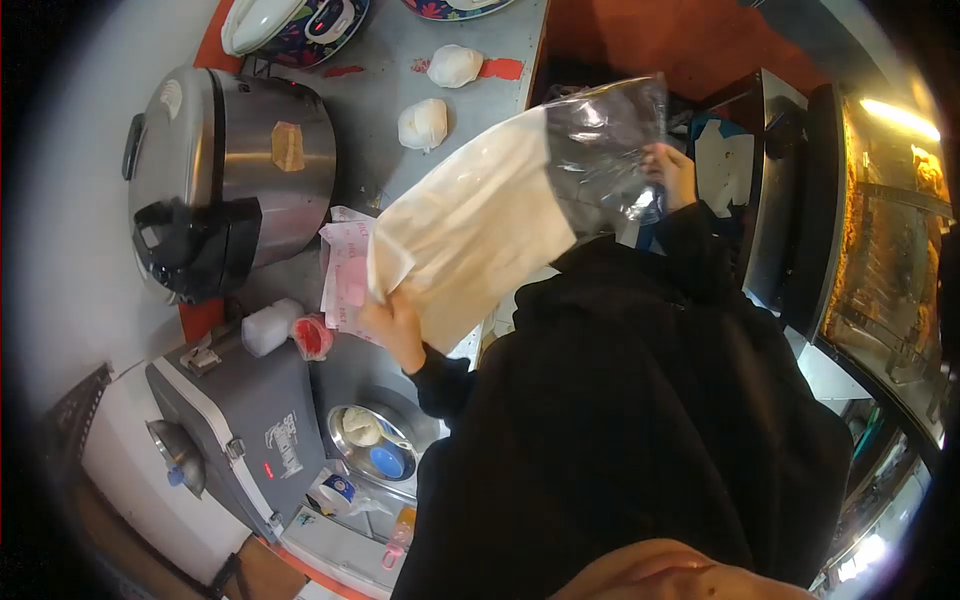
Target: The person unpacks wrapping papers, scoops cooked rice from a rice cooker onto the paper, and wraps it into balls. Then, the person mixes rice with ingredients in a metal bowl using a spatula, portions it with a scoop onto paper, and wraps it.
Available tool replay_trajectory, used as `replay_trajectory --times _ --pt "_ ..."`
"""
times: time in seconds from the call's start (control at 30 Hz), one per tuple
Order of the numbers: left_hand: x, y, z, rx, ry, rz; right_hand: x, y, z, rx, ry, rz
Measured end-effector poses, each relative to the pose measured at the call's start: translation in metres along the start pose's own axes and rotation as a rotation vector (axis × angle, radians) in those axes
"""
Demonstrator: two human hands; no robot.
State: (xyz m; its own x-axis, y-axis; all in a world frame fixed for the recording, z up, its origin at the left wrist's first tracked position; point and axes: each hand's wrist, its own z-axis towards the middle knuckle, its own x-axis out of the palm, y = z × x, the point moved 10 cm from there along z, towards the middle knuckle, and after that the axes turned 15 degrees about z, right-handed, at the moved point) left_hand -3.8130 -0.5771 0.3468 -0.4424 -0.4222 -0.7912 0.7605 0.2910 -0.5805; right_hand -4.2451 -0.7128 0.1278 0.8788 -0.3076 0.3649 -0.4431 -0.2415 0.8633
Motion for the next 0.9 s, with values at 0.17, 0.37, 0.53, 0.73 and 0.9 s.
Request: replay_trajectory --times 0.17,0.37,0.53,0.73,0.9 --pt "-0.035 0.018 0.011 -0.06 -0.049 0.11 -0.194 -0.051 0.042 -0.195 -0.33 0.108" --pt "-0.031 0.062 0.026 -0.153 -0.203 0.101 -0.197 -0.066 0.075 -0.238 -0.495 -0.213" --pt "-0.018 0.092 0.03 -0.254 -0.143 0.211 -0.159 -0.172 0.159 -0.094 -0.385 -0.156" --pt "-0.025 0.113 0.009 -0.501 -0.236 0.319 -0.068 -0.187 0.199 -0.155 -0.221 -0.739" --pt "-0.023 0.142 0.003 -0.601 -0.284 0.358 -0.05 -0.236 0.261 -0.378 -0.13 -0.813"
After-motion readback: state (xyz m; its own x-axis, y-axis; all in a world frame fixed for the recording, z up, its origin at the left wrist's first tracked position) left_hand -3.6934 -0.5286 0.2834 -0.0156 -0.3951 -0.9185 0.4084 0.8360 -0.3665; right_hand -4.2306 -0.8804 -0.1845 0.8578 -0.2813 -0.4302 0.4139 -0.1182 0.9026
